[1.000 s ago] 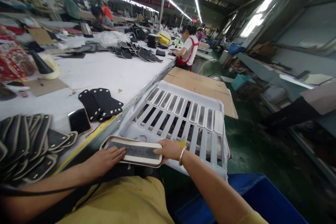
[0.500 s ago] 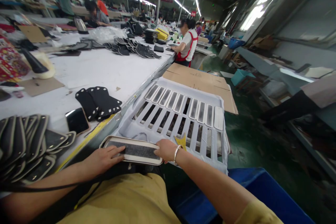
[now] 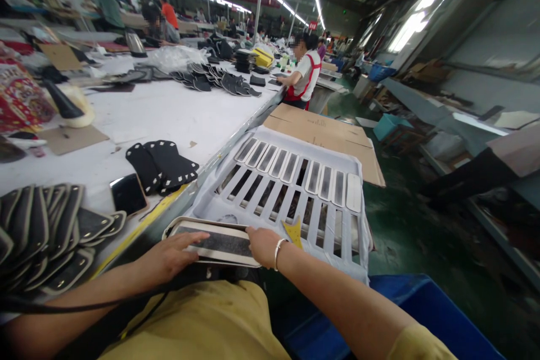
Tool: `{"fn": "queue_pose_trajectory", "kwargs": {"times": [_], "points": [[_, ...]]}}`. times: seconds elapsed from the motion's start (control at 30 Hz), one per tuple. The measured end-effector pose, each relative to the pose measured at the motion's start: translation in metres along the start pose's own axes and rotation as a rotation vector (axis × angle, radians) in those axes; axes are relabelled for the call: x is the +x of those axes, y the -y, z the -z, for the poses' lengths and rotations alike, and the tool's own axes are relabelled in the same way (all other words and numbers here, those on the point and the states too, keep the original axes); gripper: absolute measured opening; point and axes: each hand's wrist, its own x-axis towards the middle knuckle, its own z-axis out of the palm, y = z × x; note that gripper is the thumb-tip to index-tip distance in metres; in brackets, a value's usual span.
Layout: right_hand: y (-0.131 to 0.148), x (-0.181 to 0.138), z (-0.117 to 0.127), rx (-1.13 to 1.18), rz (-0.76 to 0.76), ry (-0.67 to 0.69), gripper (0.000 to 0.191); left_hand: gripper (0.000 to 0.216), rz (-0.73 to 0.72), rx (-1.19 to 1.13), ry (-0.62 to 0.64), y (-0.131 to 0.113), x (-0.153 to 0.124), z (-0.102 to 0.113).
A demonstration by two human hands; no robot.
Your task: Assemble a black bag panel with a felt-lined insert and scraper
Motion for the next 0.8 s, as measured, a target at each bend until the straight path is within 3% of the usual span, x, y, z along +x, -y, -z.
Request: {"fn": "queue_pose_trajectory", "kwargs": {"times": [0.2,0.4,0.57,0.8], "points": [[-0.001,0.012,0.01,0.063,-0.022,0.2,0.04,0.021,0.052,-0.201,0.198,-0.006,0.02,0.017],[0.002,0.016,0.025,0.112,-0.018,0.283,0.035,0.013,0.05,0.115,0.317,-0.037,0.059,-0.003],[0.002,0.019,0.032,0.171,-0.035,0.37,0.03,0.013,-0.179,0.139,0.296,-0.04,0.065,-0.019],[-0.005,0.029,0.024,0.264,-0.076,0.454,0.029,0.017,-0.265,-0.047,0.21,-0.029,0.066,0.0]]}}
